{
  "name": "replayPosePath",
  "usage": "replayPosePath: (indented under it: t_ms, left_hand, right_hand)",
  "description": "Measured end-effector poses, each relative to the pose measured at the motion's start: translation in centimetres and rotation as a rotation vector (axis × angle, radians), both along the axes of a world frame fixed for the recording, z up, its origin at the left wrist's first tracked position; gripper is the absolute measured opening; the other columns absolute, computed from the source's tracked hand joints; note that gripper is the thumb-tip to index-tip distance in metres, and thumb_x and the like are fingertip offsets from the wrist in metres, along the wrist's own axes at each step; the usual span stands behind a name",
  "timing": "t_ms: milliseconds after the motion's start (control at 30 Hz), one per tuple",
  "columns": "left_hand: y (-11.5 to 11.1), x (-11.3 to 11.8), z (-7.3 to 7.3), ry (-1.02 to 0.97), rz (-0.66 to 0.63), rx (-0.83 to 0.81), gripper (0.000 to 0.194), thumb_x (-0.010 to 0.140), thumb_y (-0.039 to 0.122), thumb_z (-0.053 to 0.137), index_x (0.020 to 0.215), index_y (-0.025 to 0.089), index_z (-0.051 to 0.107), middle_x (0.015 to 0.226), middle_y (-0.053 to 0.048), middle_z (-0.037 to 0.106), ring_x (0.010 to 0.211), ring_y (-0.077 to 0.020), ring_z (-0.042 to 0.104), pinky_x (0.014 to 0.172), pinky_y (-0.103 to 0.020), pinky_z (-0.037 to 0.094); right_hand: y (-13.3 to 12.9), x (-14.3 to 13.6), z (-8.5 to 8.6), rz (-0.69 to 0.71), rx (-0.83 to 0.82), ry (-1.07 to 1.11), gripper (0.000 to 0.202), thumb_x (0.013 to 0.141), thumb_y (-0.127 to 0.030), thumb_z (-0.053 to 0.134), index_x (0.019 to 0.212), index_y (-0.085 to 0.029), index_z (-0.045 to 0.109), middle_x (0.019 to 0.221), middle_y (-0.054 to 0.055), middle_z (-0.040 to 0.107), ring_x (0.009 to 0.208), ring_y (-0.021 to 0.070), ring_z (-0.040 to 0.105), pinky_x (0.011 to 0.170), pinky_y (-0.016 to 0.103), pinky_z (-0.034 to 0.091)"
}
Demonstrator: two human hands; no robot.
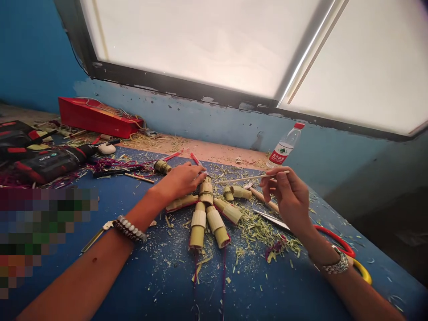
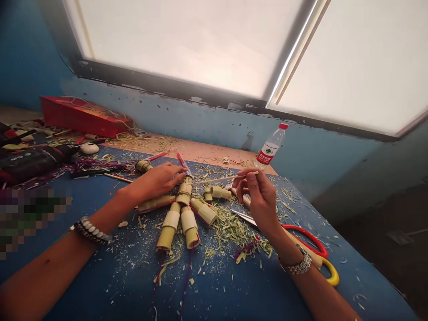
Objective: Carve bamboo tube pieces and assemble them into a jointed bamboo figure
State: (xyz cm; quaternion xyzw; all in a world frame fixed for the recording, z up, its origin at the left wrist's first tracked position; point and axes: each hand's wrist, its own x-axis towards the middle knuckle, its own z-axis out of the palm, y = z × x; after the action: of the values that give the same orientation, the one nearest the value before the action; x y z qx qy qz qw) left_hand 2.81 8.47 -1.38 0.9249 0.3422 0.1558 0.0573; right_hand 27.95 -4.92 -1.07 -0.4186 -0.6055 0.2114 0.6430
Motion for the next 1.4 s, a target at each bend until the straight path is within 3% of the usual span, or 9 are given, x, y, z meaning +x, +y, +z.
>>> replayPosePath:
  t_ms: [133,300,433,800,1133,1400]
  left_hand:
    - [0.4,0.2,-0.2,0.006,-0.044,-0.02,0.041,0.102,0.031,0.032,0.116,0.014,0.066,0.117,-0.014,0.07,0.115,-0.0305,0.056,0.1,-0.044,0.044]
    - [0.6,0.2,-0.5,-0.105,0.012,-0.148,0.032,0.097,0.03,0.036,0.113,0.017,0.06,0.107,-0.014,0.069,0.107,-0.0284,0.06,0.092,-0.042,0.046]
    - [0.5,0.4,-0.5,-0.22,0.027,-0.224,0.028,0.098,0.032,0.035,0.111,0.019,0.056,0.102,-0.012,0.07,0.096,-0.0256,0.064,0.085,-0.039,0.047]
    - [0.2,0.6,0.4,-0.466,-0.02,-0.332,0.019,0.096,0.027,0.041,0.103,0.018,0.055,0.101,-0.009,0.066,0.094,-0.0222,0.062,0.087,-0.039,0.049]
    - [-0.7,0.8,0.7,-0.706,-0.142,-0.494,0.025,0.094,0.019,0.045,0.119,0.019,0.042,0.115,-0.013,0.068,0.108,-0.0234,0.064,0.099,-0.045,0.049]
    - [-0.9,0.9,0.9,-0.721,-0.135,-0.475,0.026,0.092,0.019,0.048,0.118,0.018,0.045,0.115,-0.013,0.067,0.099,-0.0219,0.065,0.09,-0.041,0.053]
  right_hand:
    - [-0.1,-0.3,0.0,-0.051,0.007,-0.04,0.023,0.1,-0.044,0.054,0.096,-0.023,0.063,0.077,0.001,0.063,0.052,0.0095,0.054,0.043,0.024,0.043]
    - [-0.2,-0.5,0.1,-0.042,-0.043,-0.063,0.021,0.101,-0.043,0.053,0.101,-0.024,0.062,0.084,0.002,0.066,0.05,0.0091,0.055,0.043,0.026,0.044]
    - [-0.5,-0.4,0.3,-0.054,-0.054,-0.023,0.02,0.102,-0.043,0.051,0.102,-0.025,0.061,0.087,0.002,0.067,0.051,0.0094,0.056,0.045,0.027,0.044]
    - [-0.3,0.0,0.6,-0.056,-0.022,0.138,0.016,0.101,-0.041,0.052,0.101,-0.027,0.06,0.09,0.002,0.067,0.05,0.0101,0.054,0.042,0.027,0.044]
    - [-0.1,0.1,0.5,-0.022,-0.051,0.142,0.018,0.099,-0.043,0.054,0.1,-0.027,0.061,0.087,0.002,0.067,0.049,0.0105,0.053,0.042,0.027,0.045]
    - [-0.3,-0.2,0.6,0.0,-0.069,0.138,0.017,0.099,-0.042,0.051,0.099,-0.027,0.059,0.084,0.001,0.065,0.047,0.0102,0.051,0.041,0.027,0.043]
